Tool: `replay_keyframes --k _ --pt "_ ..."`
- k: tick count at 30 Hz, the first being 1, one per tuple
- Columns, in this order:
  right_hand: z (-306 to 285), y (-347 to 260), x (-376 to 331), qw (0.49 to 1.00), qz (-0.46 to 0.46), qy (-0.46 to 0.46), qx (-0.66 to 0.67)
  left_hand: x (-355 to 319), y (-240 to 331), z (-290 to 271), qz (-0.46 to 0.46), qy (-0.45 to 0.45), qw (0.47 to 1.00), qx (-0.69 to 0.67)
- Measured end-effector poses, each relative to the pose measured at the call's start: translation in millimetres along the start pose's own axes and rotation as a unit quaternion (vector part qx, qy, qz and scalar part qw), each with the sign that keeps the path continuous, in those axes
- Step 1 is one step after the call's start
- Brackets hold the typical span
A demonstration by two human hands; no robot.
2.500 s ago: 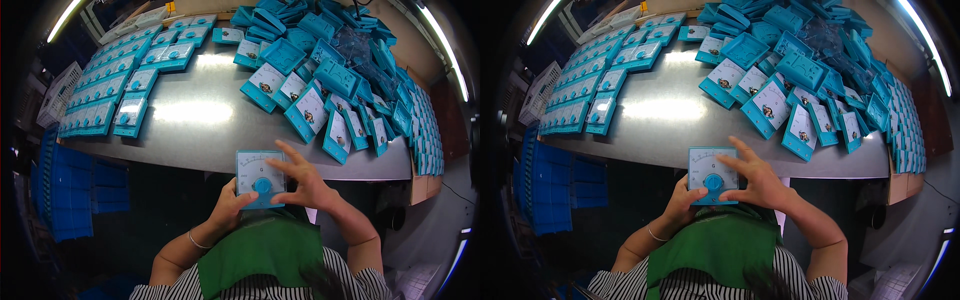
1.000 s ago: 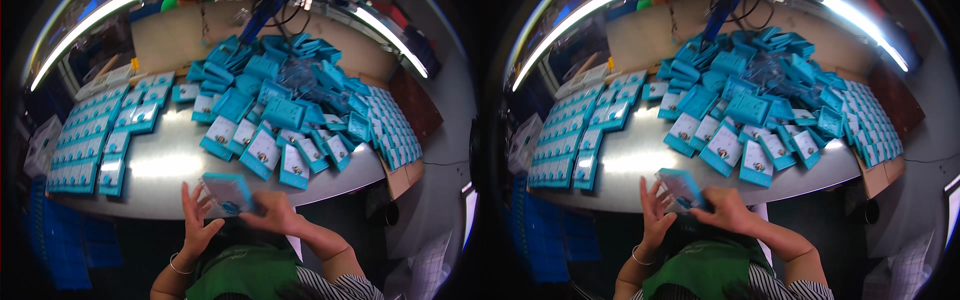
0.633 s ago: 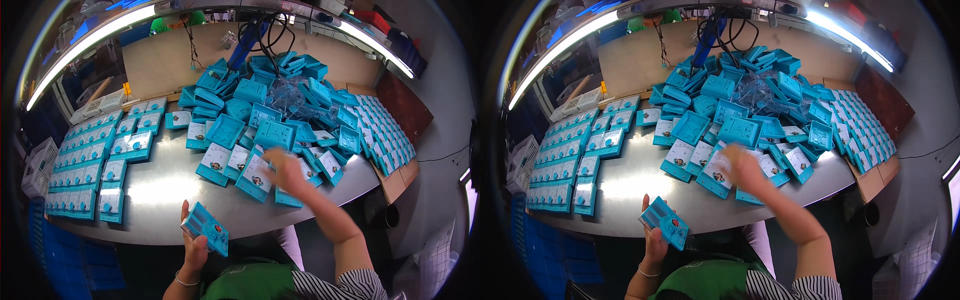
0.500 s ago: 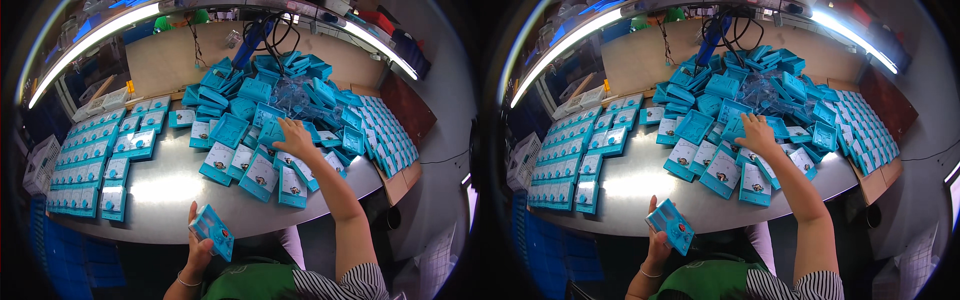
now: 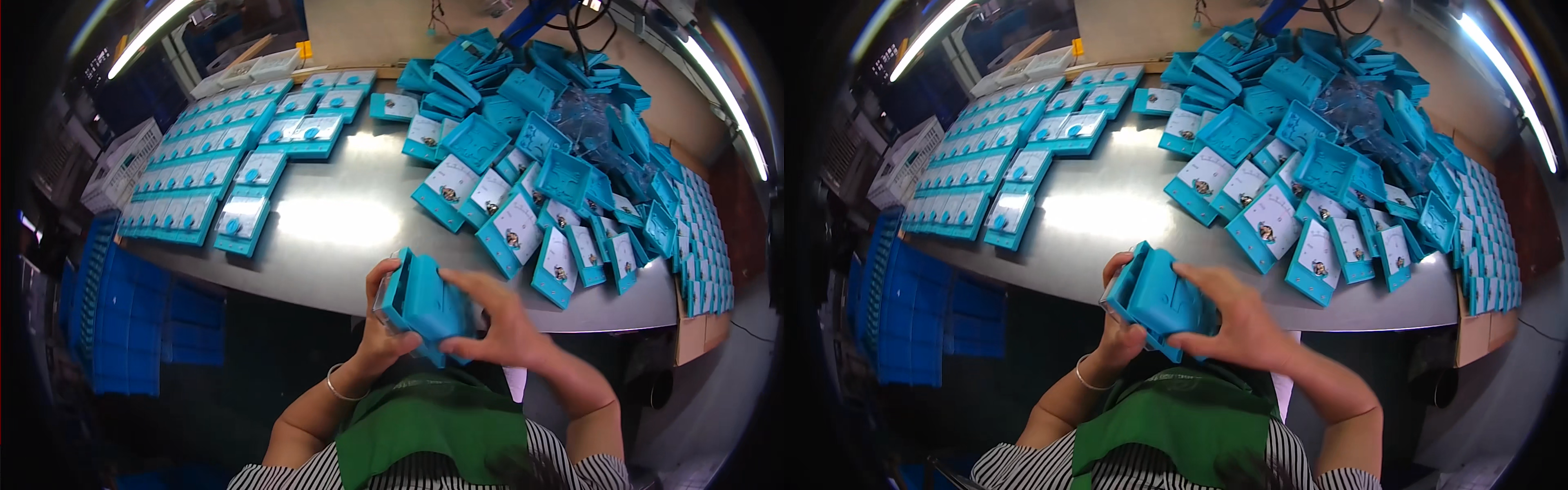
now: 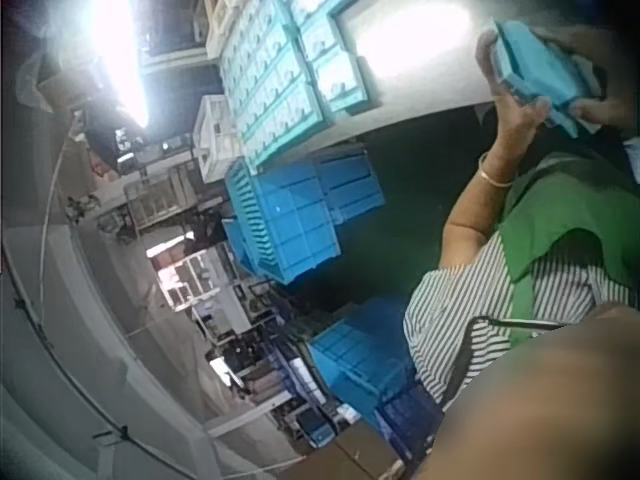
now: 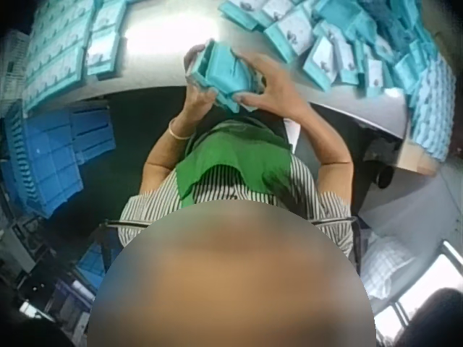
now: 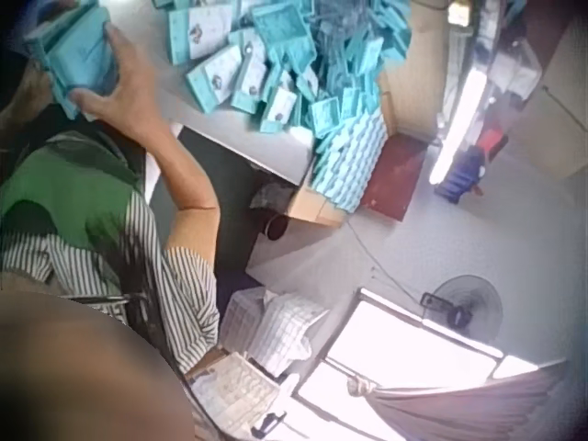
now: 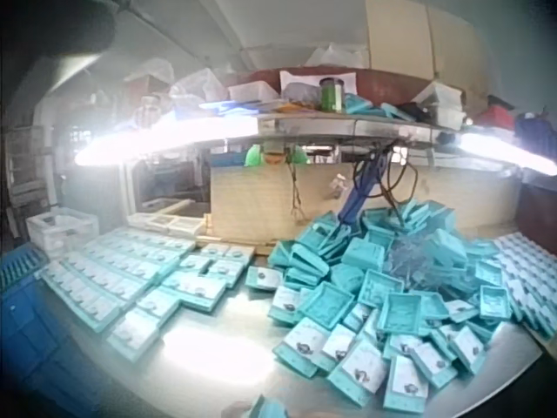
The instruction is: Assembling and inspecting analog ammeters at a manufacturing workshop bench.
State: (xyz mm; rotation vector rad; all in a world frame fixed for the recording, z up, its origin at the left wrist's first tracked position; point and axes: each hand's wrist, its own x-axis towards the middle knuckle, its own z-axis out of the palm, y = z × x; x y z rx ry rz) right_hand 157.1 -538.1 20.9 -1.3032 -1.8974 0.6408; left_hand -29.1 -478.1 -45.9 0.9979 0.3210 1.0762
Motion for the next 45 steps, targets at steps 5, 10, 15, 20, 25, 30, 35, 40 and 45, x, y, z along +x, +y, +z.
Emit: replay_keyframes --k 5,10,15,20,25,30,35,40,45 --pt "29.5 4.6 -16.9 0.996 0.030 0.063 0.056 -9.3 -6.2 -1.2 -0.005 -0.021 0.999 0.032" --pt "35.9 0.7 -21.3 0.993 0.035 0.083 0.075 -15.3 -11.4 -3.2 0.039 -0.060 0.992 0.105" --pt "49.7 3.2 -21.0 0.990 0.023 0.114 0.074 -18.1 -17.6 -3.4 0.039 -0.040 0.998 0.007" --pt "40.6 4.9 -16.4 0.996 0.004 0.072 0.052 -12.8 3.9 -12.1 -0.041 -0.050 0.996 0.057" --pt "53.4 4.0 -20.3 0.993 0.024 0.090 0.079 -10.7 0.9 -12.4 0.016 -0.048 0.997 0.065" --pt "62.6 5.7 -19.7 0.988 -0.005 0.135 0.074 -14.5 -5.4 -10.8 0.003 -0.060 0.997 0.056" --pt "72.6 8.5 -5.0 0.984 0.019 0.138 0.108 -10.2 -6.3 -17.0 0.003 -0.041 0.998 0.040" --pt "68.4 15.1 19.4 0.985 -0.038 0.103 0.129 5.8 31.4 -30.2 0.028 -0.064 0.979 0.192" --pt "32.5 14.7 8.3 0.990 0.072 -0.004 0.119 52.6 73.3 -77.3 0.116 -0.020 0.694 0.710"
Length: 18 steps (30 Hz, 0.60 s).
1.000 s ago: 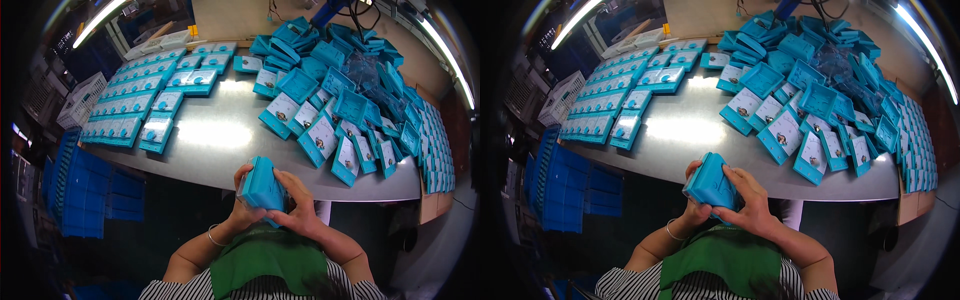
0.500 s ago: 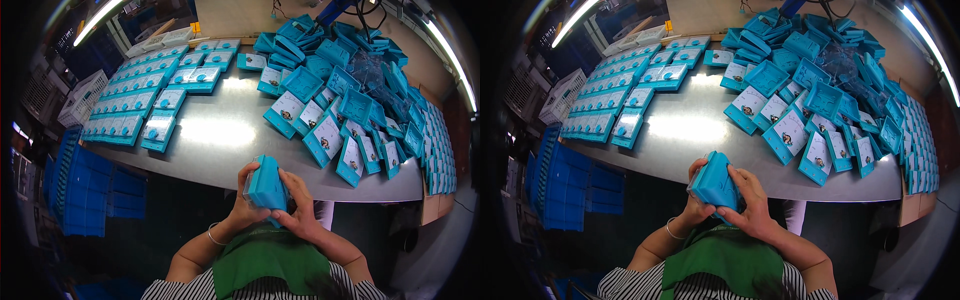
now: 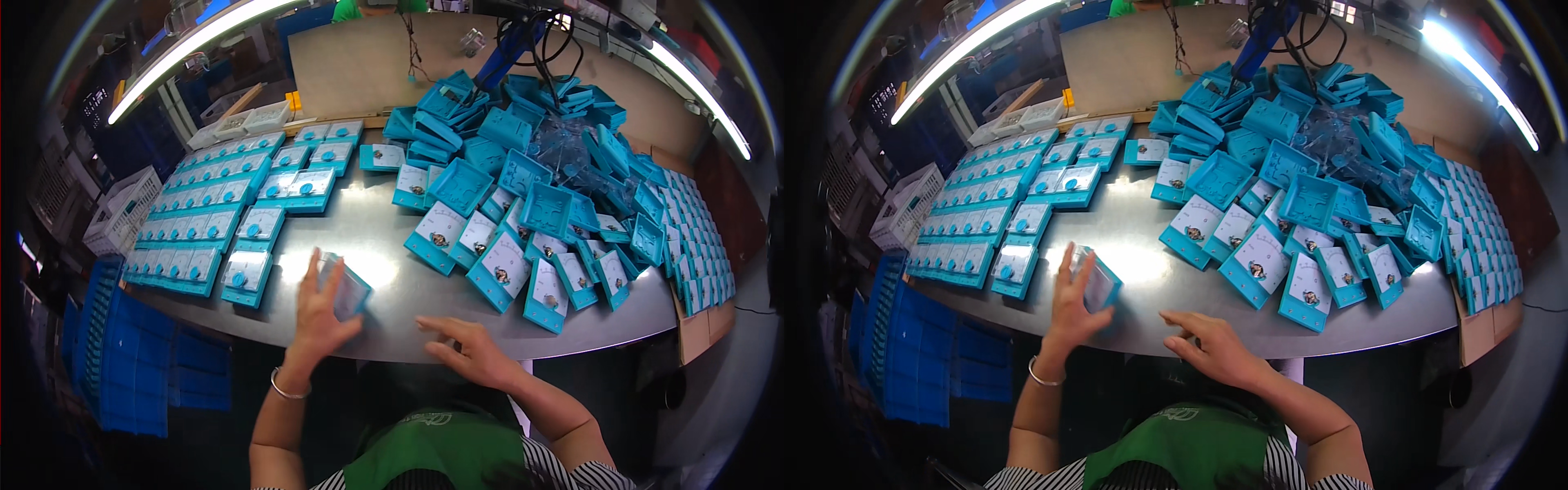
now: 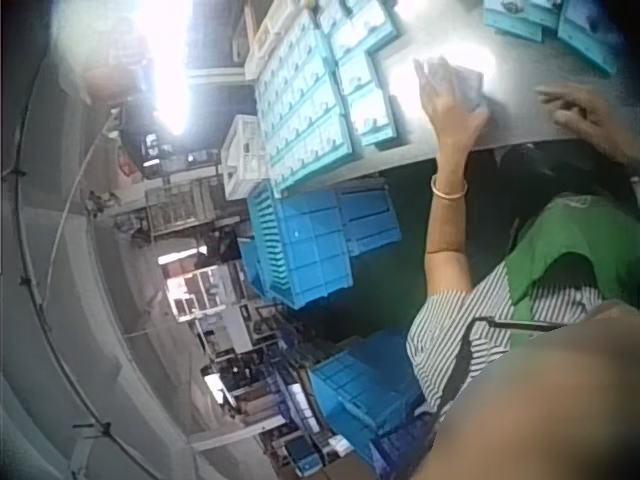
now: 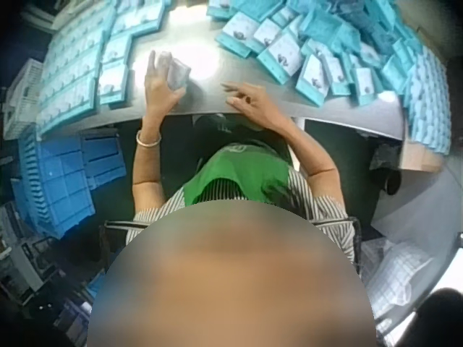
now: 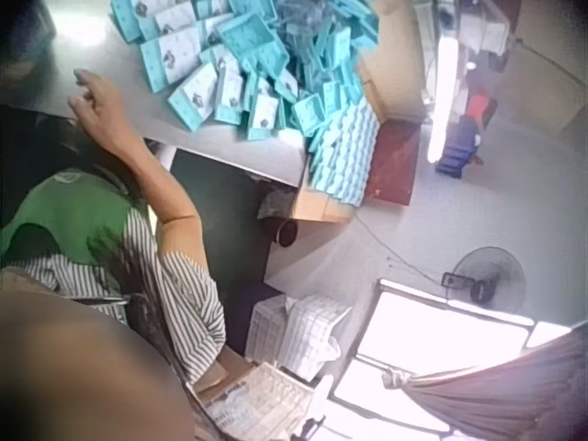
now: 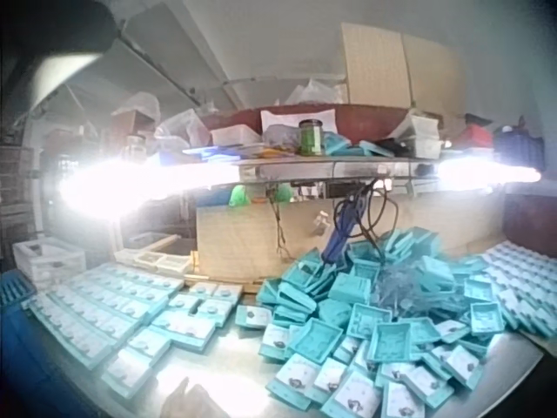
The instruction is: Assembling and inspecting analog ammeters at a manufacturing workshop bench.
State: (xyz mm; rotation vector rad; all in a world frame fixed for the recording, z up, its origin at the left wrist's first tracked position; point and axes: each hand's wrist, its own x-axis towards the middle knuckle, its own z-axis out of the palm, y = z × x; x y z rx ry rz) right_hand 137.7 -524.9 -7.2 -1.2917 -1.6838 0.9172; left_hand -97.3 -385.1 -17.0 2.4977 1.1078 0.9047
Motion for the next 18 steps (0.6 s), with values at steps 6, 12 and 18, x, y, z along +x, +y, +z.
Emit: replay_keyframes --k 6,12,18 --pt "-3.3 24.8 -34.5 0.995 0.068 0.052 0.047 58.0 -77.3 13.3 -0.104 -0.030 0.971 0.214" --pt "-4.9 21.9 -45.4 0.991 0.089 0.050 0.081 104.8 -36.4 69.2 0.040 0.009 0.999 -0.007" --pt "-5.3 4.2 -55.1 0.987 0.106 0.020 0.120 129.0 24.6 103.2 -0.241 -0.220 0.912 -0.250"
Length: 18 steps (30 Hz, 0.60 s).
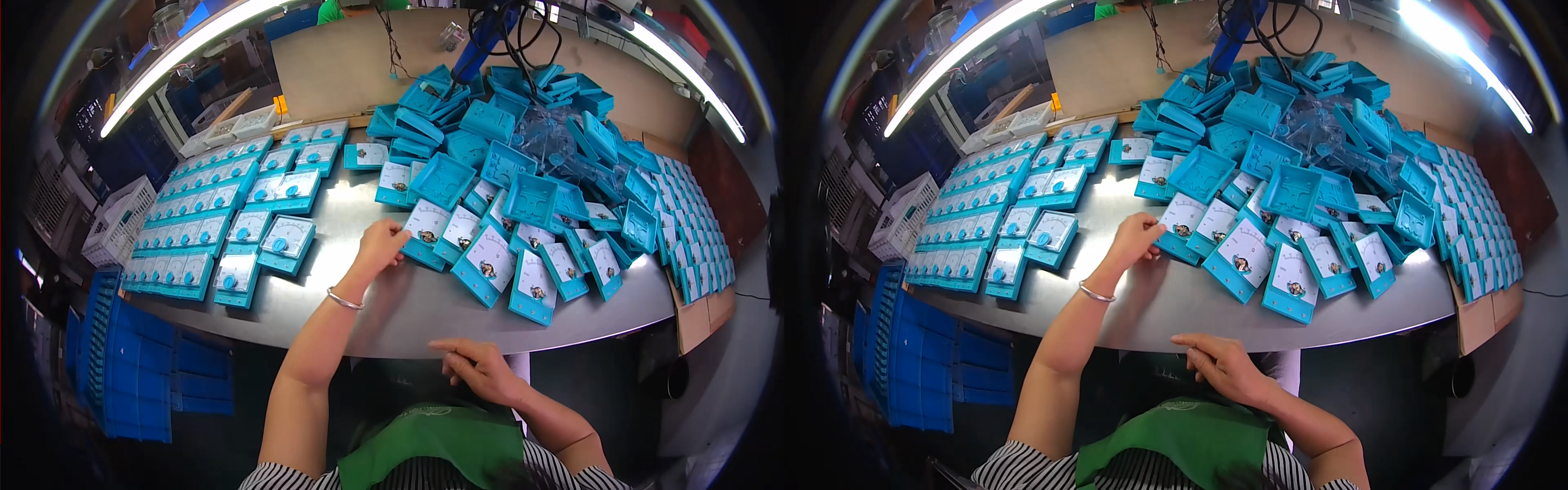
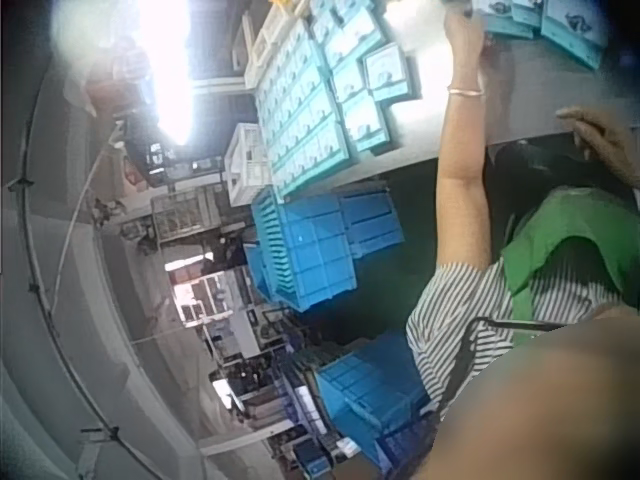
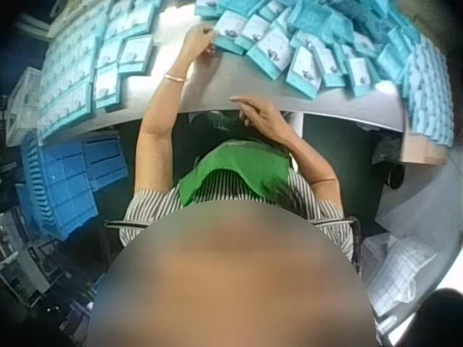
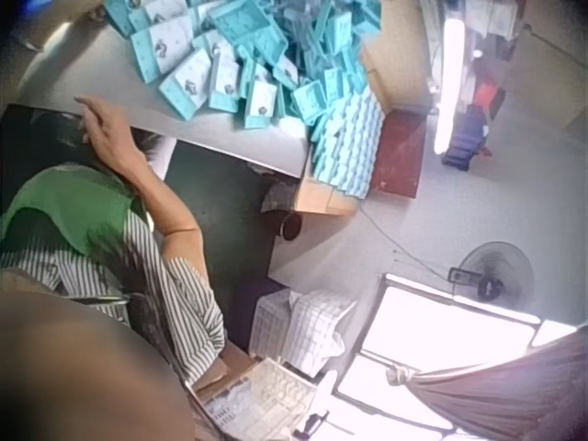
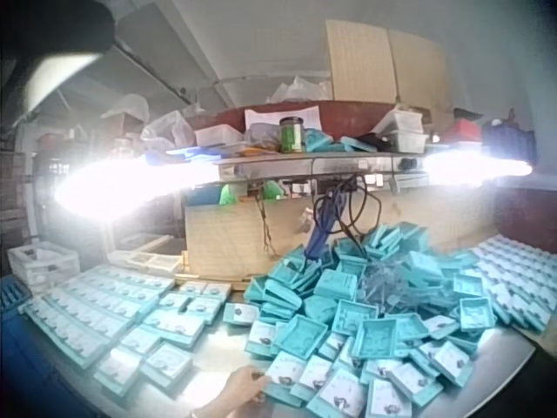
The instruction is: Assembling and inspecting analog ammeters at a manufacturing workshop bench.
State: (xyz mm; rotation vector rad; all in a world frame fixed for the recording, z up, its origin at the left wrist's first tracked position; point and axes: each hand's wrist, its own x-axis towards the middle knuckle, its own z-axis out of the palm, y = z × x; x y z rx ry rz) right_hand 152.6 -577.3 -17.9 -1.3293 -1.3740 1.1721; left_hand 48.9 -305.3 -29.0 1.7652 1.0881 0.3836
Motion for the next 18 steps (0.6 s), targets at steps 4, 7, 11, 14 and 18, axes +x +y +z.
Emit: replay_keyframes --k 4,7,11,14,18 --pt "-14.7 -6.2 -8.1 0.993 -0.015 0.047 0.105 -42.5 -33.0 -10.4 -0.052 -0.100 0.926 -0.360" --pt "-22.9 -24.6 -5.1 0.972 -0.060 0.112 0.195 -102.8 -41.3 2.7 -0.017 -0.072 0.852 -0.519" --pt "-17.7 -51.5 17.2 0.917 -0.141 0.152 0.342 -161.5 -49.7 22.2 -0.017 -0.114 0.805 -0.582" --pt "-4.5 -55.0 34.6 0.883 -0.273 0.178 0.338 -185.0 -47.4 43.4 -0.064 -0.135 0.783 -0.604" --pt "10.8 -52.8 47.0 0.878 -0.299 0.202 0.314 -196.5 -37.1 58.2 -0.064 -0.120 0.818 -0.559"
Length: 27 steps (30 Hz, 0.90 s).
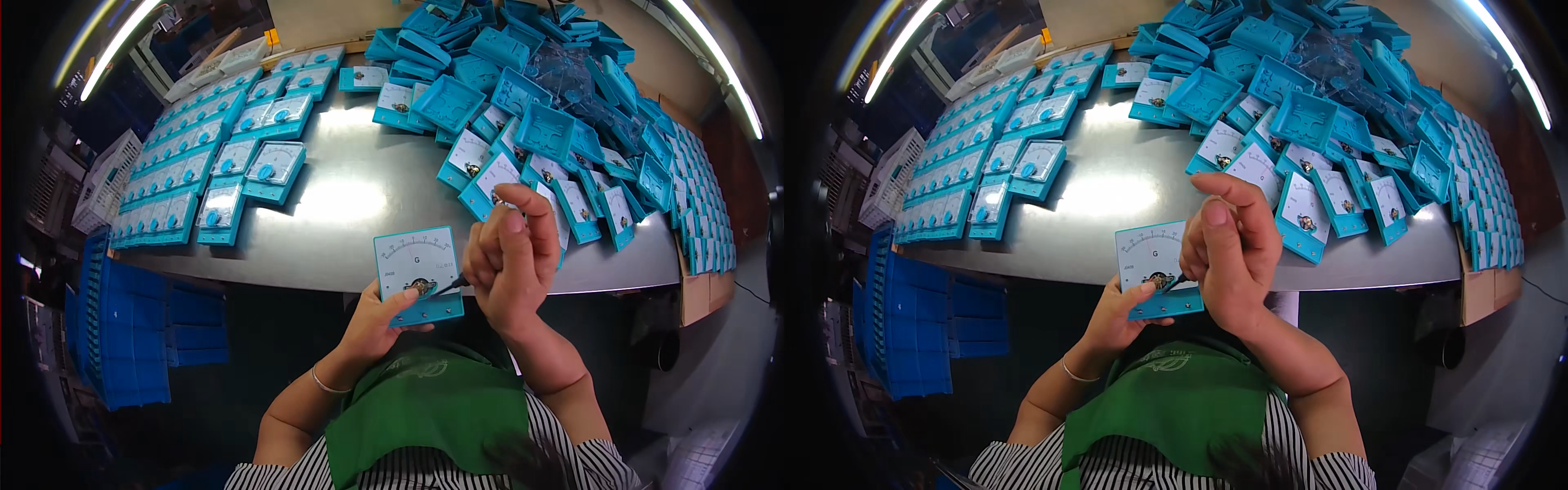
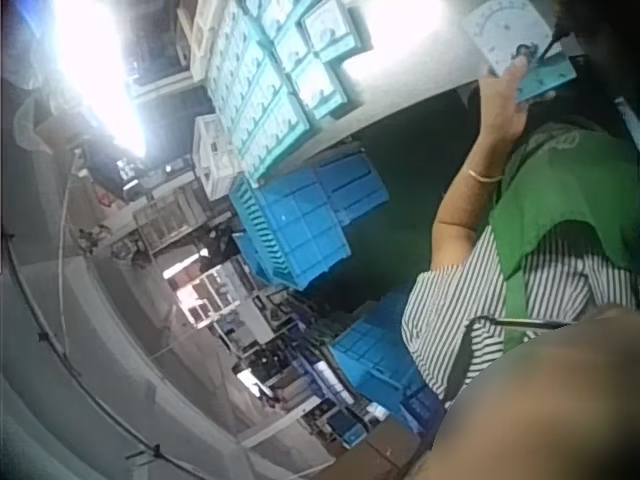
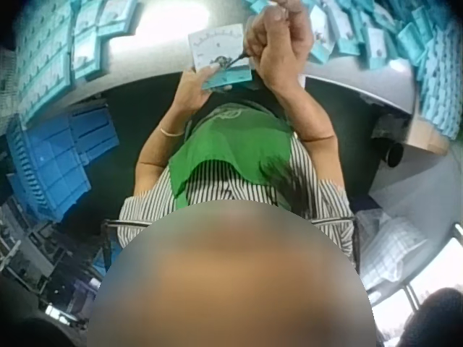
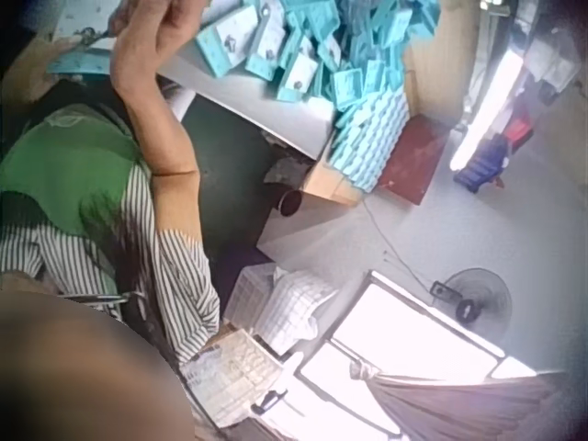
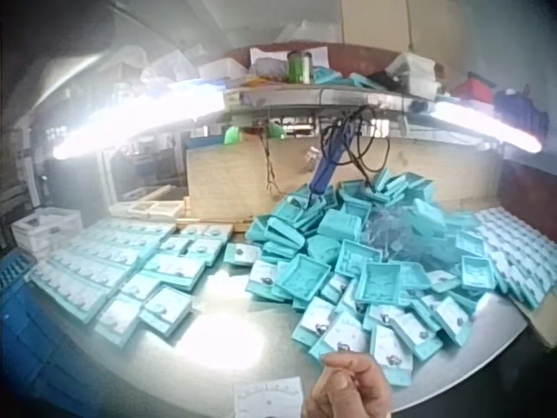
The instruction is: Assembling and inspecting analog ammeters at a manufacturing workshop bench.
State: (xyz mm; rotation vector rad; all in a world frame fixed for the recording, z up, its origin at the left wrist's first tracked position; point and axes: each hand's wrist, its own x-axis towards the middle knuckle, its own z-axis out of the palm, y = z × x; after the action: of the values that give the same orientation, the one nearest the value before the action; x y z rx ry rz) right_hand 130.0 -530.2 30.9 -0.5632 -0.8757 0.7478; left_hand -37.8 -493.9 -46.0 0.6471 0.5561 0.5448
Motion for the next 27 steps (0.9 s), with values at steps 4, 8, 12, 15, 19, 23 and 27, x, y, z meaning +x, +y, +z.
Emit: replay_keyframes --k 4,8,12,15,19,23,27 --pt "0.5 11.2 -0.4 0.999 -0.015 0.008 -0.039 -0.9 -6.1 2.9 0.005 0.006 1.000 0.006" --pt "-2.0 16.2 -3.0 0.999 0.010 0.016 -0.028 -1.1 -8.5 2.6 0.003 0.023 1.000 -0.014" --pt "-10.6 12.8 -3.9 0.996 0.060 -0.058 0.018 -3.5 -3.8 4.6 0.000 0.005 0.998 0.059" --pt "-11.5 3.0 3.3 0.981 0.186 0.030 0.051 -5.0 2.7 -6.0 0.027 -0.052 0.965 0.254" --pt "-18.0 13.1 6.5 0.963 0.246 0.089 0.062 4.9 2.4 -4.1 0.154 -0.081 0.896 0.409" --pt "-20.0 -6.5 21.1 0.985 0.173 0.005 0.008 17.6 -6.4 -0.2 0.097 -0.043 0.964 0.245" --pt "-57.9 -30.9 86.2 0.910 0.073 -0.038 -0.406 19.7 3.2 -13.1 0.128 0.011 0.977 0.173"
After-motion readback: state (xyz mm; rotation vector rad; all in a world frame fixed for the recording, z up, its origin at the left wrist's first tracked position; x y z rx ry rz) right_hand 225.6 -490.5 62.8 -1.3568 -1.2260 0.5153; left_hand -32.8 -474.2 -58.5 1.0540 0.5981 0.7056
